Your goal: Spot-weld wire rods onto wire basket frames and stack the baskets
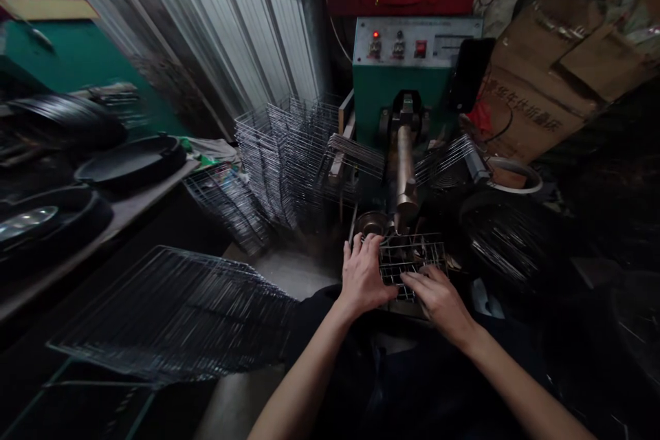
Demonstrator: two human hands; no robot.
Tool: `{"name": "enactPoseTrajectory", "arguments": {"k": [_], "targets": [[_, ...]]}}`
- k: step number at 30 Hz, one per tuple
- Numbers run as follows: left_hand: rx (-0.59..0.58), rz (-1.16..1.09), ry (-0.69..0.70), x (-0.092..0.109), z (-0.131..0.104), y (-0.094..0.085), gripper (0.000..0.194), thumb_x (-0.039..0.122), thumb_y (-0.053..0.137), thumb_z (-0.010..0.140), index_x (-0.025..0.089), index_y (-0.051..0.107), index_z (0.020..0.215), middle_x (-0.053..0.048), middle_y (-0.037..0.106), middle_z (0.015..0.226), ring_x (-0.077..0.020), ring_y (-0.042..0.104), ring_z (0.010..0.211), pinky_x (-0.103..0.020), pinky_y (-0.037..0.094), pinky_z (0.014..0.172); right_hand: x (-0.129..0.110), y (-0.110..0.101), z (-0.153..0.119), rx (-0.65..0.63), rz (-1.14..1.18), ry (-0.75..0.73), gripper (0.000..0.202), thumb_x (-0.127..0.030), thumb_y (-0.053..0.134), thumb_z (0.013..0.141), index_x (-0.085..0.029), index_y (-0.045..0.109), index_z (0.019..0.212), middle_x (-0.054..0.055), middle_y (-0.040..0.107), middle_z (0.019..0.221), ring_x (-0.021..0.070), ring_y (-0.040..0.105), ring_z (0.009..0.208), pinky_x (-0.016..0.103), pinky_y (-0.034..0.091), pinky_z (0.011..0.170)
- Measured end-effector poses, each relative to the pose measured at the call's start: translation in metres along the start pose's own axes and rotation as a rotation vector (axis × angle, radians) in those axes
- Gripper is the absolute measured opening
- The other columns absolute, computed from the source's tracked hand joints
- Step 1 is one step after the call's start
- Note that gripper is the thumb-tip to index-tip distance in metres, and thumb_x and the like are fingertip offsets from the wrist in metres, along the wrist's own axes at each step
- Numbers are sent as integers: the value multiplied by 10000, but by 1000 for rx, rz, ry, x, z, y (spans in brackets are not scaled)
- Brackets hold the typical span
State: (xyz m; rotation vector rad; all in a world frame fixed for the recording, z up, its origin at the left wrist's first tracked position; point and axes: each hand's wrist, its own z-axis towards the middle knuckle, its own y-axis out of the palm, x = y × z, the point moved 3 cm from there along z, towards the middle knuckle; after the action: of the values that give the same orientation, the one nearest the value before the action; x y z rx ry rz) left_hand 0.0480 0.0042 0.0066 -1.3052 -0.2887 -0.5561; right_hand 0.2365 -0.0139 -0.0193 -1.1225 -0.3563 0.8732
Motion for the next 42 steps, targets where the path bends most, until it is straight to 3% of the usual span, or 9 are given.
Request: {"name": "enactPoseTrajectory", "arguments": {"k": [7,21,36,42], "targets": [[40,-22,0,0,5,-3,968,346,808,517,261,357,1369,-82,489,1460,-386,315,1440,-617,180,1217,4,-3,7,37,60,23,473,0,454,914,-182,621,1317,95,686,1189,269,613,1035,429,543,896],[38,-12,14,-2,24,-5,955,341,816,505,258,366,1343,-82,523,1389,-378,344,1420,-606,223,1204,17,2,17,28,16,26,468,17,465,891,-151,628,1297,97,675,1232,279,624,1094,518,479,1020],[52,9,16,-4,28,-7,900,342,803,530,248,381,1321,-83,542,1332,-365,406,1368,-586,269,1186,15,1,24,62,59,64,477,-6,487,904,-201,617,1320,77,678,1214,267,599,1075,455,514,943],[40,17,-12,-4,37,-9,900,409,816,536,245,389,1311,-83,564,1283,-350,492,1270,-616,272,1164,14,-5,33,103,1,134,325,-70,498,966,-183,627,1242,84,670,1122,277,562,1019,422,467,945]]}}
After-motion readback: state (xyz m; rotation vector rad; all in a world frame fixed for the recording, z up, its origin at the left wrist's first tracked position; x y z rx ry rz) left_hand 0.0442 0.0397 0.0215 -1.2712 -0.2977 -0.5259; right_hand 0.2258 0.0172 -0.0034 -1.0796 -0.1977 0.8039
